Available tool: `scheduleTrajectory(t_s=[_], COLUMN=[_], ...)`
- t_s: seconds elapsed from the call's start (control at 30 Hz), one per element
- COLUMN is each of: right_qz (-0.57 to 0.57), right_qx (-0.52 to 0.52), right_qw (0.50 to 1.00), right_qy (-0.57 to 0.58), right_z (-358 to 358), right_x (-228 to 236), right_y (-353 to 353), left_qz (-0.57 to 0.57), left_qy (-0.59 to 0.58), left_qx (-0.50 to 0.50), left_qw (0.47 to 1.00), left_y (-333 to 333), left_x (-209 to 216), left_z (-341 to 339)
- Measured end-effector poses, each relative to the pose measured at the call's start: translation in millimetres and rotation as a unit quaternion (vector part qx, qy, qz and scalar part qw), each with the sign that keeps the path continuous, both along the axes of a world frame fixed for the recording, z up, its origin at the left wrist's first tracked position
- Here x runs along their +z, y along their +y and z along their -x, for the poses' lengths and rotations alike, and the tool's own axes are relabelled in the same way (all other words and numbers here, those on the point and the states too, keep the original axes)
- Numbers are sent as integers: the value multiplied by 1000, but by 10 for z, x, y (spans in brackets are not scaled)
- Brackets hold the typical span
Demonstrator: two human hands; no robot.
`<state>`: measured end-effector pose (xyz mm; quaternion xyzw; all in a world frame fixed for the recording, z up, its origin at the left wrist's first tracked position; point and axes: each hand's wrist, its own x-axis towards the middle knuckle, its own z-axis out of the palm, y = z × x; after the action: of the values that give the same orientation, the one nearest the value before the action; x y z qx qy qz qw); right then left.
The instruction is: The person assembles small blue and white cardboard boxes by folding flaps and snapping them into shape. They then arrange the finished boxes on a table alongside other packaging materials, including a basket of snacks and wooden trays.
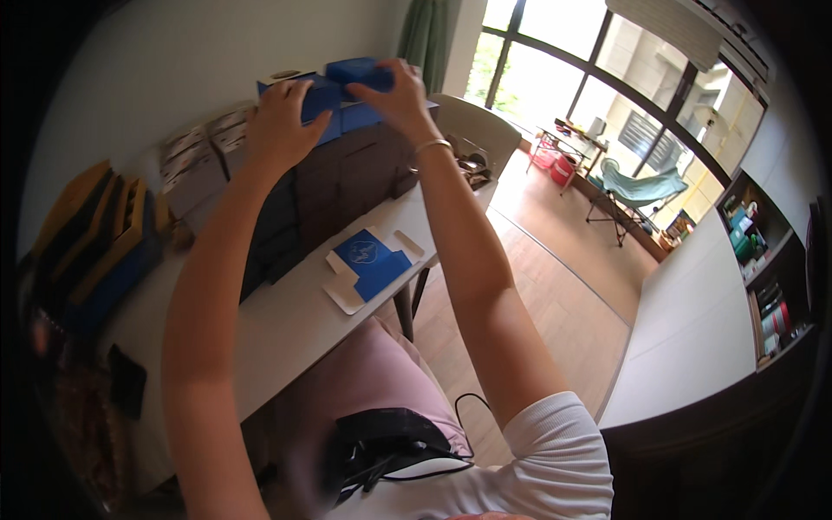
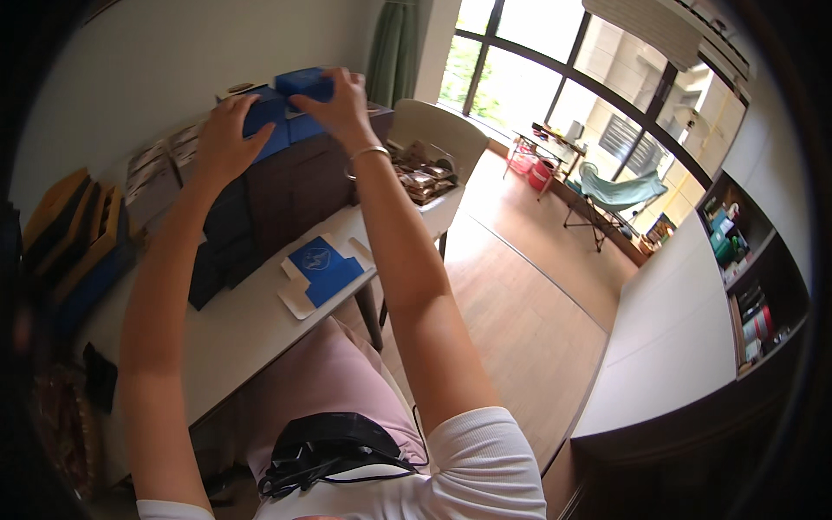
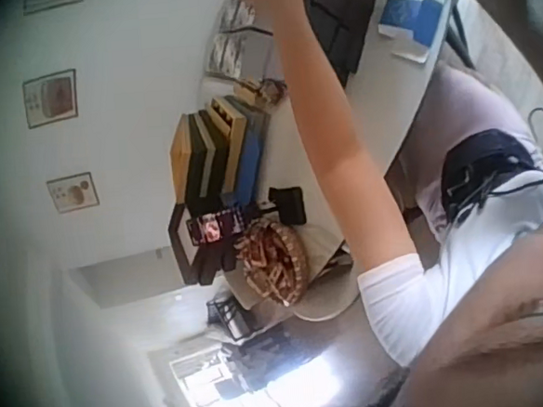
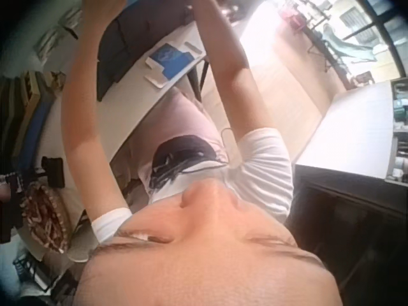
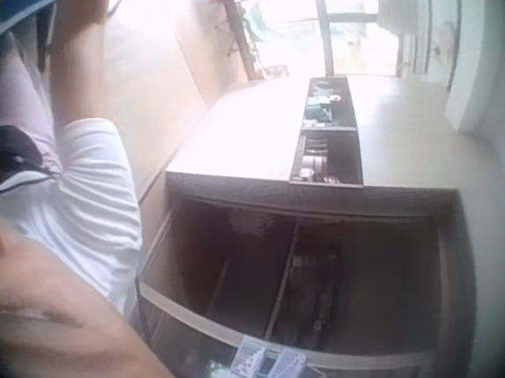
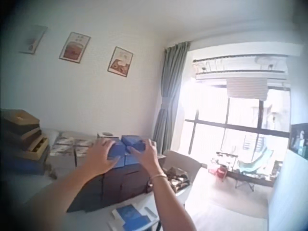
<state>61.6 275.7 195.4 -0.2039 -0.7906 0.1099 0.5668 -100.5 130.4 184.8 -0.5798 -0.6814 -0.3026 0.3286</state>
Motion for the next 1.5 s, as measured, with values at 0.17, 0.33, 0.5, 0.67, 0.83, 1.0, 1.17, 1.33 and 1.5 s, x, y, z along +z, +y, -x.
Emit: scheduleTrajectory(t_s=[0.17,0.33,0.5,0.67,0.83,1.0,1.17,1.33,1.5], right_qz=[66,24,54,145,97,148,220,376,396], right_qx=[48,14,34,11,-84,-65,-34,110,244], right_qw=[996,998,997,986,960,955,970,917,880], right_qy=[-48,51,42,-86,-251,-247,-98,73,93], right_z=[-34,-252,-785,-837,-695,-612,-524,-562,-469], right_x=[-33,-155,-965,-2115,-2510,-2414,-2480,-2576,-2352], right_y=[-43,-96,-534,-1102,-1361,-1469,-1388,-1205,-1377], left_qz=[-30,-132,52,303,348,322,295,178,94], left_qy=[57,111,27,-49,-87,-146,-218,-410,-664], left_qx=[9,-118,-290,-122,-101,-115,-119,-172,-253], left_qw=[998,978,955,944,928,928,923,878,698], left_y=[-107,-414,-1077,-1247,-1137,-1137,-1205,-1190,-1071], left_x=[-38,49,-705,-1850,-2219,-2244,-2195,-2211,-2241], left_z=[-124,-391,-660,-477,-472,-495,-494,-504,-301])
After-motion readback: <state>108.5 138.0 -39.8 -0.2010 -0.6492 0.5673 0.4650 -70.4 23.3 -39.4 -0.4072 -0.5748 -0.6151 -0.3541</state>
